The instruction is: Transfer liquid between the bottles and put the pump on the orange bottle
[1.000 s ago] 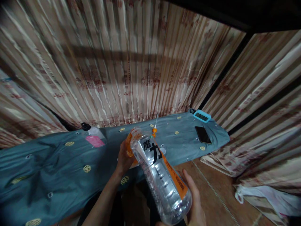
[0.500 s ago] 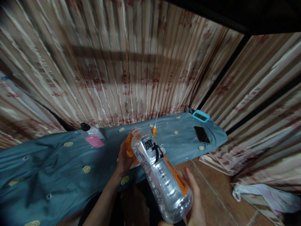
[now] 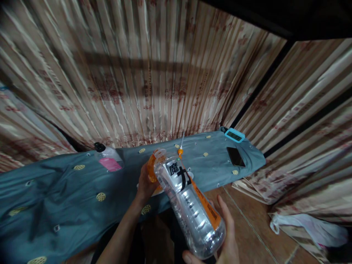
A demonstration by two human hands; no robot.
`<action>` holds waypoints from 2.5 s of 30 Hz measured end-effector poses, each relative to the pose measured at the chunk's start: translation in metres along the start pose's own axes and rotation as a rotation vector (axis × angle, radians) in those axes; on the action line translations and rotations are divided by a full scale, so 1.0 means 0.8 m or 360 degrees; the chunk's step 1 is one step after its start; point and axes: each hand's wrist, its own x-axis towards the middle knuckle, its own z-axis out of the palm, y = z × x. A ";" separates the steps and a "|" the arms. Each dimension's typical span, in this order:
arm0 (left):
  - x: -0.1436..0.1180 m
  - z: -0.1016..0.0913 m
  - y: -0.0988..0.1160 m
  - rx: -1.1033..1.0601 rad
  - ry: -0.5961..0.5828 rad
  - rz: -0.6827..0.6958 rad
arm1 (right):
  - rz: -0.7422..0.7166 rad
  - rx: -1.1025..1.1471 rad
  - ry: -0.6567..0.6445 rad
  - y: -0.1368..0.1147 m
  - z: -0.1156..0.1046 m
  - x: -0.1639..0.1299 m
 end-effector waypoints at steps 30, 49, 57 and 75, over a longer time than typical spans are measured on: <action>0.002 -0.003 0.002 -0.0034 -0.0144 -0.0094 | 0.0475 0.0402 -0.0032 -0.020 -0.002 -0.007; 0.002 -0.007 0.011 0.0060 -0.0197 -0.0235 | 0.0578 0.0550 -0.0029 -0.027 0.001 -0.005; 0.000 -0.004 0.009 0.0086 -0.0155 -0.0165 | 0.0584 0.0532 -0.0056 -0.022 -0.001 -0.008; 0.001 -0.004 0.009 0.0081 -0.0186 -0.0167 | 0.0561 0.0476 -0.0058 -0.028 -0.001 -0.008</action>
